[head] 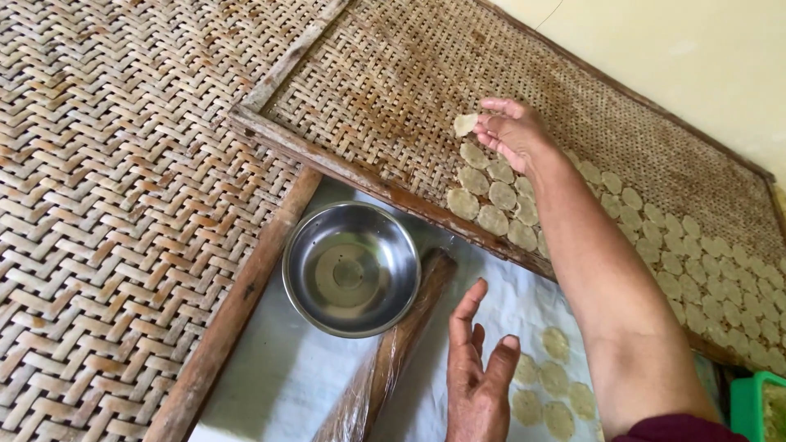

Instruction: Placing small circles of dough onto a drying rack.

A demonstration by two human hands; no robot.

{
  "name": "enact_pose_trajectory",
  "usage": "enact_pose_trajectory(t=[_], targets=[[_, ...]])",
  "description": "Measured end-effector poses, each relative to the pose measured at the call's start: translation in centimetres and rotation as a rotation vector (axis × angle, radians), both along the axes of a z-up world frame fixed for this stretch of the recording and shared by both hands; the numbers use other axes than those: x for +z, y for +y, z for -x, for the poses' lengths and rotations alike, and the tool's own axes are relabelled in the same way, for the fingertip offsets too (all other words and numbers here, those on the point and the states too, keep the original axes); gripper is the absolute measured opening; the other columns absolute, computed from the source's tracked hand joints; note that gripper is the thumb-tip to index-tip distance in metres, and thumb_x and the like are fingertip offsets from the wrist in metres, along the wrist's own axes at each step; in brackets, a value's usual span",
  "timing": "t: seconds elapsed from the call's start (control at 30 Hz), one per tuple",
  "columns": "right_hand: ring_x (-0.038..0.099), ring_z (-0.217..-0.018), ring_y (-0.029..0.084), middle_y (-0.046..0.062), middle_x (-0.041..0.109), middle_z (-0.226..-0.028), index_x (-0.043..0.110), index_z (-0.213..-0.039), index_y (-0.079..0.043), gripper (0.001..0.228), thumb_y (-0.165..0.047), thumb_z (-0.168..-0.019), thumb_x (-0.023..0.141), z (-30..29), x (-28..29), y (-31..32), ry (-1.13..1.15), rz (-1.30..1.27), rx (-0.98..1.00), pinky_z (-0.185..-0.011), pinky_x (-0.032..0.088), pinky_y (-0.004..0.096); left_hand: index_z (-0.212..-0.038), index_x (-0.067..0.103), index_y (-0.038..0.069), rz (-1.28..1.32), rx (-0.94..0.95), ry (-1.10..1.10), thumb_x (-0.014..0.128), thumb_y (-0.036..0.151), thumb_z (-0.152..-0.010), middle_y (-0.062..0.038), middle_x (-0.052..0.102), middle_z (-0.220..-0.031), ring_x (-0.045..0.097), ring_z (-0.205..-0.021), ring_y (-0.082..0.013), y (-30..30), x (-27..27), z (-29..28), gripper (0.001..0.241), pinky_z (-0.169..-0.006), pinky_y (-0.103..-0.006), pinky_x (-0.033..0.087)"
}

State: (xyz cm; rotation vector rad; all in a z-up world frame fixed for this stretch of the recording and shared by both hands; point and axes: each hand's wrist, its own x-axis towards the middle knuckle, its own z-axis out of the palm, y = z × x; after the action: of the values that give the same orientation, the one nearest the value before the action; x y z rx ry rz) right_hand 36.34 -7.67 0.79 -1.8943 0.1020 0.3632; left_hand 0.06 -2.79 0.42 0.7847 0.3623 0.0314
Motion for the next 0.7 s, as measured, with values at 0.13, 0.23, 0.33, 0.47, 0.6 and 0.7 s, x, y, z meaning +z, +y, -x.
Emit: enact_pose_trajectory(t=[0.13,0.23,0.33,0.47,0.6,0.7], targets=[[0.070,-0.100,0.017,0.017,0.067,-0.129,0.061,-0.139,-0.008,0.045,-0.003,-0.095,0.064,-0.5,-1.0,-2.0,0.035,-0.005,-0.038,-0.085,0.062,0.025,-0.154,0.041,0.016,0.038,-0.032,-0.011,0.059,0.009,-0.088,-0.007,0.037,-0.161,0.026,-0.153,-0.0258,-0.2,-0.1,0.4,0.069,-0.128,-0.0453,0.012],[0.070,-0.099,0.016,0.017,0.069,-0.129,0.061,-0.139,-0.008,0.044,-0.002,-0.095,0.064,-0.2,-0.7,-2.5,0.020,0.021,-0.044,-0.085,0.063,0.025,-0.152,0.043,0.016,0.056,-0.043,0.006,0.061,0.009,-0.087,-0.007,0.039,-0.159,0.029,-0.156,-0.0239,-0.2,-0.1,0.3,0.068,-0.127,-0.0451,0.012],[0.070,-0.100,0.016,0.017,0.069,-0.129,0.061,-0.139,-0.006,0.044,-0.002,-0.095,0.064,-0.7,-1.2,-3.2,0.030,0.023,-0.038,-0.087,0.062,0.025,-0.151,0.043,0.015,0.022,-0.006,-0.038,0.061,0.009,-0.089,-0.008,0.044,-0.163,0.031,-0.157,-0.0237,-0.2,-0.3,0.3,0.064,-0.127,-0.0453,0.014],[0.070,-0.101,0.017,0.018,0.069,-0.129,0.060,-0.140,-0.006,0.045,-0.003,-0.095,0.065,-0.4,-0.7,-3.0,0.050,-0.044,-0.035,-0.090,0.062,0.026,-0.150,0.043,0.015,0.025,-0.026,-0.052,0.060,0.009,-0.090,-0.007,0.044,-0.162,0.031,-0.157,-0.0232,-0.2,-0.3,0.3,0.063,-0.127,-0.0450,0.013],[0.071,-0.103,0.017,0.016,0.068,-0.128,0.060,-0.139,-0.006,0.045,-0.004,-0.094,0.066,0.1,-0.2,-2.5,0.027,0.044,-0.033,-0.092,0.062,0.027,-0.147,0.047,0.017,0.084,-0.095,0.030,0.059,0.009,-0.090,-0.005,0.046,-0.160,0.029,-0.156,-0.0210,0.3,0.2,0.2,0.058,-0.127,-0.0437,0.011],[0.071,-0.102,0.017,0.016,0.069,-0.128,0.059,-0.140,-0.007,0.046,-0.003,-0.094,0.066,-0.3,-1.0,-2.7,0.024,0.032,-0.022,-0.092,0.062,0.027,-0.144,0.049,0.015,0.105,-0.104,-0.007,0.057,0.008,-0.091,-0.005,0.046,-0.162,0.026,-0.154,-0.0232,0.3,0.1,0.4,0.054,-0.127,-0.0455,0.011]])
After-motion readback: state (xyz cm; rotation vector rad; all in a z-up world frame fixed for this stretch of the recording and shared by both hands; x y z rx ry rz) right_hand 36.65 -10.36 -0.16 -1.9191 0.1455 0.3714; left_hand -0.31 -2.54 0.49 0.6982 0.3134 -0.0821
